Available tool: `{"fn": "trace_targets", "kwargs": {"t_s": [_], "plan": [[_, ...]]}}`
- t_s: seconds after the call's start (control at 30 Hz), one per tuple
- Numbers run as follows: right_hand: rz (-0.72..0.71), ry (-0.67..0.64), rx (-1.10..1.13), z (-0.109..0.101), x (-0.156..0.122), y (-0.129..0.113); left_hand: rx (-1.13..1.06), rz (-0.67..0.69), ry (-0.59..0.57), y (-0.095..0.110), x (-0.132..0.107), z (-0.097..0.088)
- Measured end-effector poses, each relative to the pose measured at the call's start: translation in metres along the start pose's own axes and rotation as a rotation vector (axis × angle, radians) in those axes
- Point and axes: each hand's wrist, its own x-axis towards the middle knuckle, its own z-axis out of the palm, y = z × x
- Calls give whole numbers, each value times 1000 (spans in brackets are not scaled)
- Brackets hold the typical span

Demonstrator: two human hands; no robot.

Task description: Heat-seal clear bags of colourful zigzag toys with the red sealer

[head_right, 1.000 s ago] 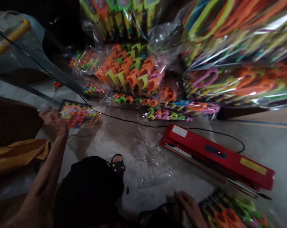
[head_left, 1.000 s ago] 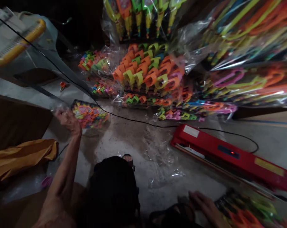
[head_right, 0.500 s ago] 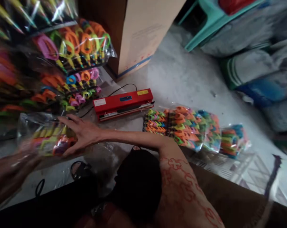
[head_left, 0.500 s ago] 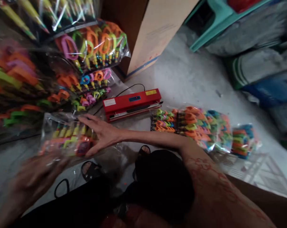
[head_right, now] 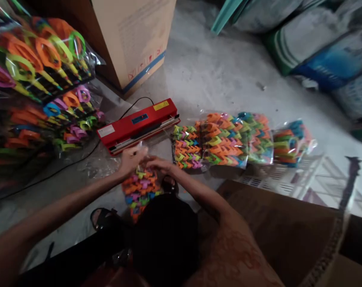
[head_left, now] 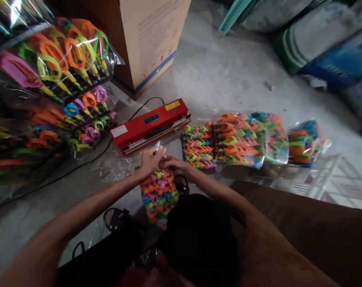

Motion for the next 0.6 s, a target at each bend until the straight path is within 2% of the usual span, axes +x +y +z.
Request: {"fn": "trace_targets", "kwargs": {"t_s": [0.07,0.13,0.23,0.3,0.4,0.47,0.6], "plan": [[120,108,61,-27,12,6,32,-85,90,-12,19,20],[154,263,111,-47,28,9,46,-81,172,-18,35,28],[90,402,146,-63,47,11,12,77,321,-29,48,13],[30,433,151,-68,53,12,2,108,449,-43,50,-6],[5,478,177,-70,55,12,24,-61,539,-70,50,-22],[13,528,210,-69,56,11,-50,-161,575,-84,45,-16],[-18,597,281,-67,61,5,-291,-182,690,-92,27,13]]}}
